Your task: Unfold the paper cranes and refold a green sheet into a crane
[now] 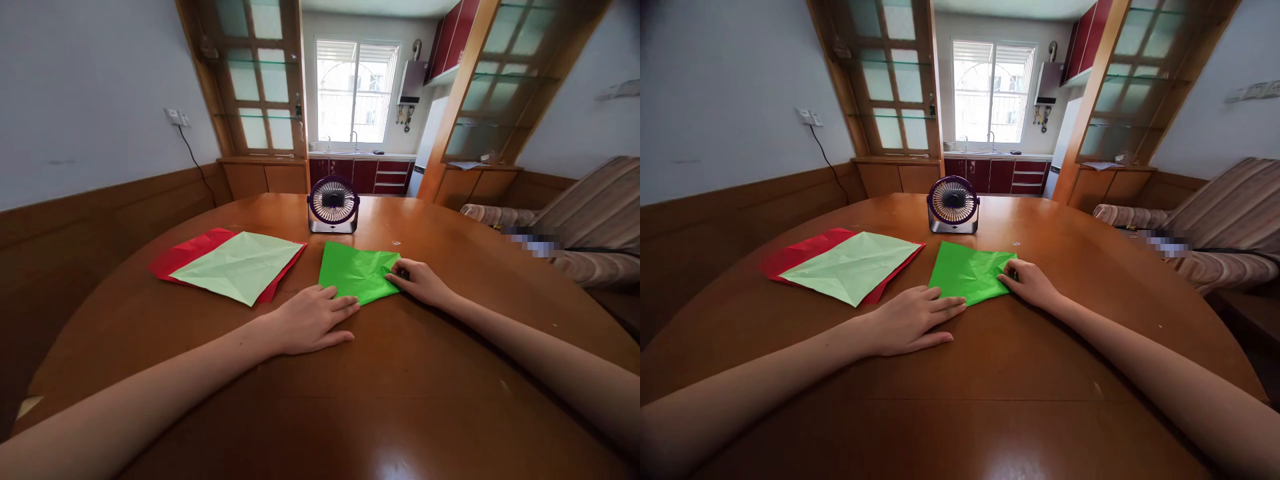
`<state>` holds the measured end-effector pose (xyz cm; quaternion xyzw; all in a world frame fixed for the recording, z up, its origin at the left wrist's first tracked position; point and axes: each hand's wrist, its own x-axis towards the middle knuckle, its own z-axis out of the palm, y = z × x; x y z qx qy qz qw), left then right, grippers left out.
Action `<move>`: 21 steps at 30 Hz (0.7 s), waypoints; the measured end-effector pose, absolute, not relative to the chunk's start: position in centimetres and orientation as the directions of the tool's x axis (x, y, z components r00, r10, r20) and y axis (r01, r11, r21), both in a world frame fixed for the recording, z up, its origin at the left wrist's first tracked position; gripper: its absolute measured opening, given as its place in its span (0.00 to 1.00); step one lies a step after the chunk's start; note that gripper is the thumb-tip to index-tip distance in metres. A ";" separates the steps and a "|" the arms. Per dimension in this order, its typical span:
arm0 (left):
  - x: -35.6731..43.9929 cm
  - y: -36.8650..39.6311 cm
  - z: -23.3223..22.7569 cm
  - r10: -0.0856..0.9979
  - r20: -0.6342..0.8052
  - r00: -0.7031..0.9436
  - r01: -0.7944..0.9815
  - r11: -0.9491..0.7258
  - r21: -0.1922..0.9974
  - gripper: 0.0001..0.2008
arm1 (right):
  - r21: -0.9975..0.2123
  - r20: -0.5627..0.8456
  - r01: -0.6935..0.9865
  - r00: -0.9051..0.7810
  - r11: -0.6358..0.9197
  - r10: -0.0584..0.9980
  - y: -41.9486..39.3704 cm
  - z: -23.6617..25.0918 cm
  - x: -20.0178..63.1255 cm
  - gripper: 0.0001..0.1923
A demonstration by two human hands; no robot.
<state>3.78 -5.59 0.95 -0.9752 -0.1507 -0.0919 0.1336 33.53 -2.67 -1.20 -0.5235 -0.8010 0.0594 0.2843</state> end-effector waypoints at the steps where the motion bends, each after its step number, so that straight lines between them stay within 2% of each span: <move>1: 4.0 -5.6 1.0 0.274 0.220 0.936 0.323 -0.917 -0.235 0.28 | -0.393 0.394 0.805 -0.290 0.445 0.872 -2.7 -1.2 33.5 0.14; 6: 5.2 -5.7 1.2 0.275 0.195 0.941 0.319 -0.915 -0.247 0.30 | -0.396 0.393 0.804 -0.288 0.443 0.873 -2.6 -1.3 33.6 0.14; 11: 5.7 -5.9 1.0 0.224 0.267 0.937 0.296 -0.916 -0.270 0.27 | -0.392 0.397 0.806 -0.287 0.444 0.872 -2.6 -1.3 33.6 0.14; 16: 6.2 -6.1 1.1 0.267 0.216 0.939 0.309 -0.930 -0.198 0.32 | -0.393 0.399 0.804 -0.289 0.447 0.870 -2.6 -1.2 33.6 0.15; 21: 7.1 -5.9 1.6 0.293 0.196 0.936 0.330 -0.923 -0.197 0.33 | -0.408 0.404 0.799 -0.275 0.441 0.872 -2.7 -1.1 33.6 0.14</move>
